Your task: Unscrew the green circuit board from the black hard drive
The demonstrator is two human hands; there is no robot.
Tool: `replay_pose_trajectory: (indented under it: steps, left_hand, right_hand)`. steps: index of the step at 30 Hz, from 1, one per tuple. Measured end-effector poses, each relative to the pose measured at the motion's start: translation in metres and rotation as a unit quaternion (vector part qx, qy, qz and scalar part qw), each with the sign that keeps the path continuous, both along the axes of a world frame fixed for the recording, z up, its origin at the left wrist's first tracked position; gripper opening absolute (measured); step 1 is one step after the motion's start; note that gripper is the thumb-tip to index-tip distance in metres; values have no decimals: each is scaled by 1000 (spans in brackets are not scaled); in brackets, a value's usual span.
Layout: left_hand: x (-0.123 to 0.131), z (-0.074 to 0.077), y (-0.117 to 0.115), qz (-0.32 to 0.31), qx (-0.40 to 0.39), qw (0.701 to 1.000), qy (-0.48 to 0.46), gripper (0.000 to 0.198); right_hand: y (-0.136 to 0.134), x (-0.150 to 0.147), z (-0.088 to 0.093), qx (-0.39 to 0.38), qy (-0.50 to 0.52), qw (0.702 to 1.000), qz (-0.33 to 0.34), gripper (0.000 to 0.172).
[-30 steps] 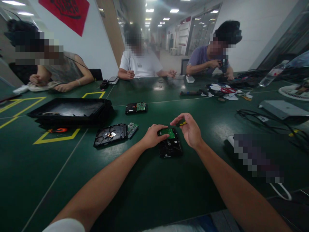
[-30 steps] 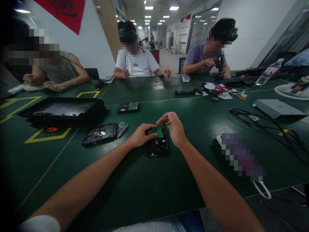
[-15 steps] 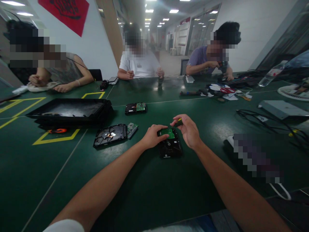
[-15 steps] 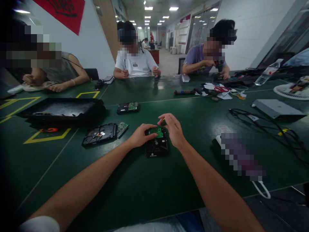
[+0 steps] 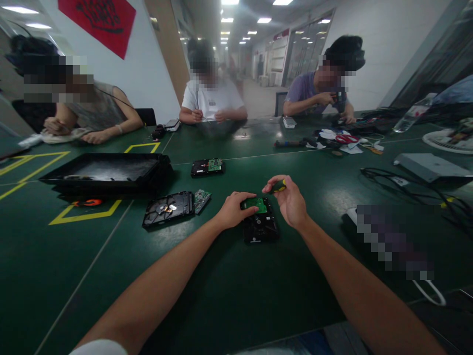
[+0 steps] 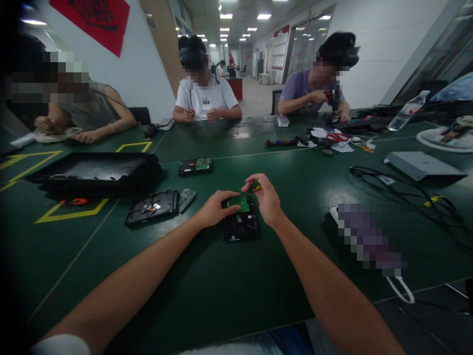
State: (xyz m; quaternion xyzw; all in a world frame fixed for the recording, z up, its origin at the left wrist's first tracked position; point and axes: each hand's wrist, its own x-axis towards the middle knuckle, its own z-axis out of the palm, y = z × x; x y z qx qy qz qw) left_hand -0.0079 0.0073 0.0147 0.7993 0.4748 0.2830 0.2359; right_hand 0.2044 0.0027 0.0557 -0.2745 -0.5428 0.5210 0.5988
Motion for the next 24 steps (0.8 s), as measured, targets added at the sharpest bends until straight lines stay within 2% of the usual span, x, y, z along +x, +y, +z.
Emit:
replay_pose_trajectory:
  steps: [12,19,24]
  left_hand:
    - [0,-4,2,-3,3,1000,-8,50]
    - [1,-3,1,3,-1,1000,-13,49]
    - [0,-4,2,-5,10,1000,-11,49]
  right_hand:
    - [-3,4,2,18,-61,998,18,32]
    - [-1,3,-5,3,-44,999,1,23]
    - [-1,1,-3,22,-23,999,30,25]
